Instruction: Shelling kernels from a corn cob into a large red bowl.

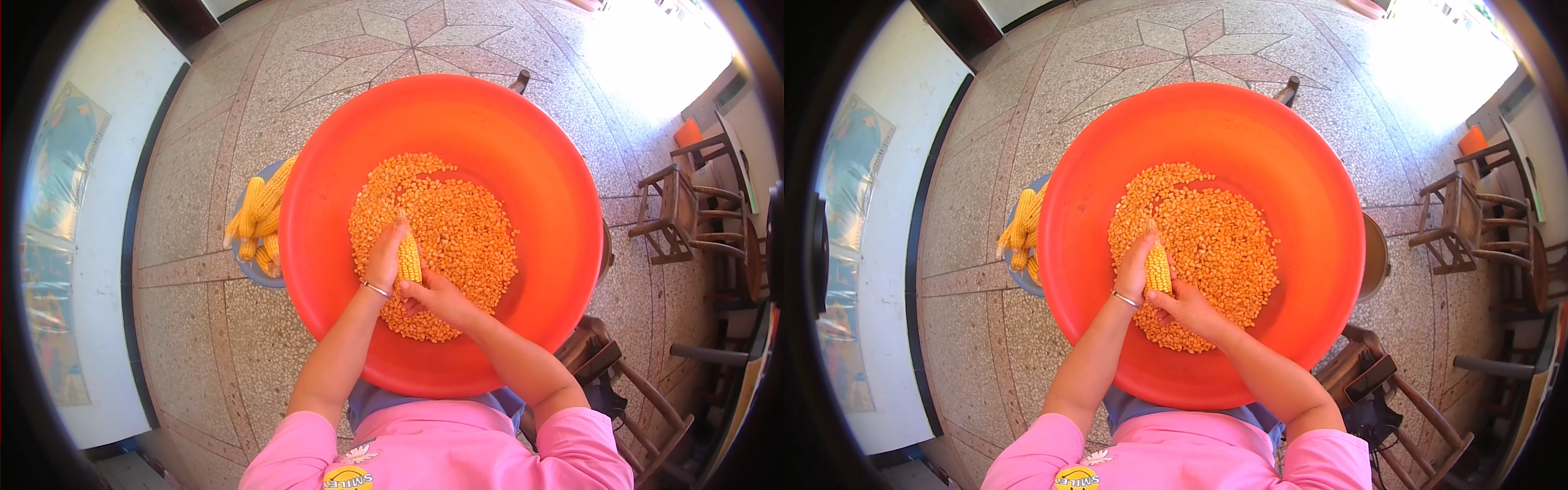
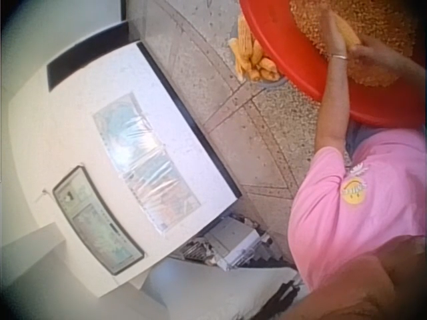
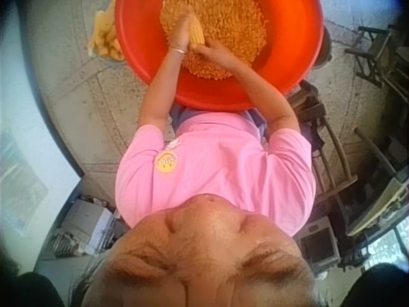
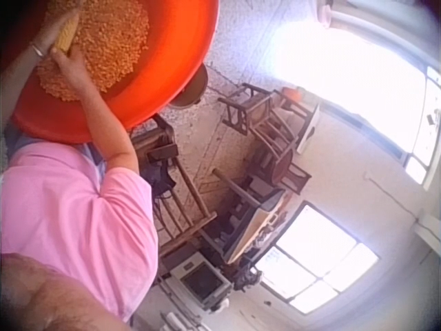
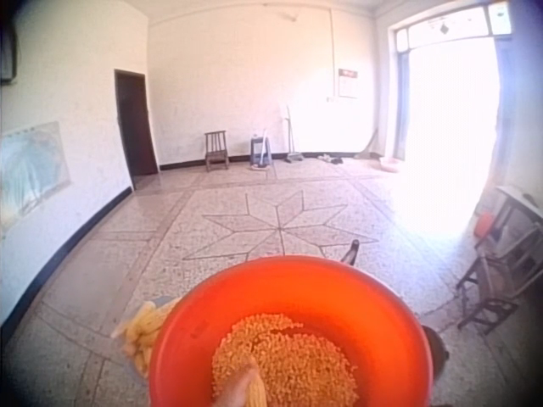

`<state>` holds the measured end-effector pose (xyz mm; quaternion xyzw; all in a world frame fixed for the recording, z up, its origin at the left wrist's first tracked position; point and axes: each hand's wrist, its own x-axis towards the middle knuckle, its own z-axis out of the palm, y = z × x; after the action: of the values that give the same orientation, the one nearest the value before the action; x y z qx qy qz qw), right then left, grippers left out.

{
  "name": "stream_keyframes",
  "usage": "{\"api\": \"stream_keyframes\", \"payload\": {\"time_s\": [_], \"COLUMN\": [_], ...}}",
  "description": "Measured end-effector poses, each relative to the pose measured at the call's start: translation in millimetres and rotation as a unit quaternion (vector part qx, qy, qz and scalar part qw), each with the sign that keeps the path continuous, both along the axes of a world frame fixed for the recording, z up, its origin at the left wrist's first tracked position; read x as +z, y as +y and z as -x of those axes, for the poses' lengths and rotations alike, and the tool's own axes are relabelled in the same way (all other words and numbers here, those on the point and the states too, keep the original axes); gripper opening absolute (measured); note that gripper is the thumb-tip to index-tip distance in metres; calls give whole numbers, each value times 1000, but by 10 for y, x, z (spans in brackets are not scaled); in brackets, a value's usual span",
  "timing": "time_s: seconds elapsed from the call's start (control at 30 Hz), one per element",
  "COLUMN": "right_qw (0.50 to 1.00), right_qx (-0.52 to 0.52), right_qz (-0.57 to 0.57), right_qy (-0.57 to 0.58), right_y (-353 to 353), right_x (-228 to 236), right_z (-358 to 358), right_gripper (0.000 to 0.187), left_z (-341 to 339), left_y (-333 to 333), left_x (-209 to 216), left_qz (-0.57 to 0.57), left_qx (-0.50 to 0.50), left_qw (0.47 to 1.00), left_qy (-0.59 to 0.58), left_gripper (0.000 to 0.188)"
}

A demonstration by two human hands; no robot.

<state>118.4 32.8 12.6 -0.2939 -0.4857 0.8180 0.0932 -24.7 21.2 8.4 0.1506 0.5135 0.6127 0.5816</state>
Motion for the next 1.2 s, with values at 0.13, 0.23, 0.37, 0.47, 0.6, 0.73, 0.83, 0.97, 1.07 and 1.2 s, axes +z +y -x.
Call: {"api": "stream_keyframes", "payload": {"time_s": [0.13,0.23,0.37,0.47,0.6,0.73,0.83,0.97,1.07,1.2], "right_qw": [1000,1000,999,997,997,997,995,998,999,998], "right_qx": [20,25,39,52,39,16,2,9,31,53], "right_qz": [-21,11,32,55,62,58,30,19,16,46], "right_qy": [8,11,-8,-6,-13,-50,-91,-64,-22,4], "right_y": [-5,9,33,50,53,37,22,16,39,75], "right_x": [-28,45,59,76,46,132,107,136,168,142], "right_z": [3,-5,-17,-29,0,-3,6,-25,-39,-52], "right_gripper": [36,31,29,30,32,33,36,37,35,36], "left_z": [20,53,62,120,113,60,65,56,98,101], "left_y": [-27,-27,-15,-37,-21,-36,-32,-19,-56,-54], "left_x": [59,66,46,58,33,1,-94,-72,30,75], "left_qz": [40,57,48,70,66,39,-42,-15,-3,-12], "left_qx": [6,5,1,-22,-20,-7,-31,-48,-44,-29], "left_qw": [997,993,995,987,990,994,997,998,996,991], "left_qy": [-69,-104,-92,-145,-123,-107,55,28,-78,-127], "left_gripper": [31,31,33,35,36,37,37,35,38,40]}}
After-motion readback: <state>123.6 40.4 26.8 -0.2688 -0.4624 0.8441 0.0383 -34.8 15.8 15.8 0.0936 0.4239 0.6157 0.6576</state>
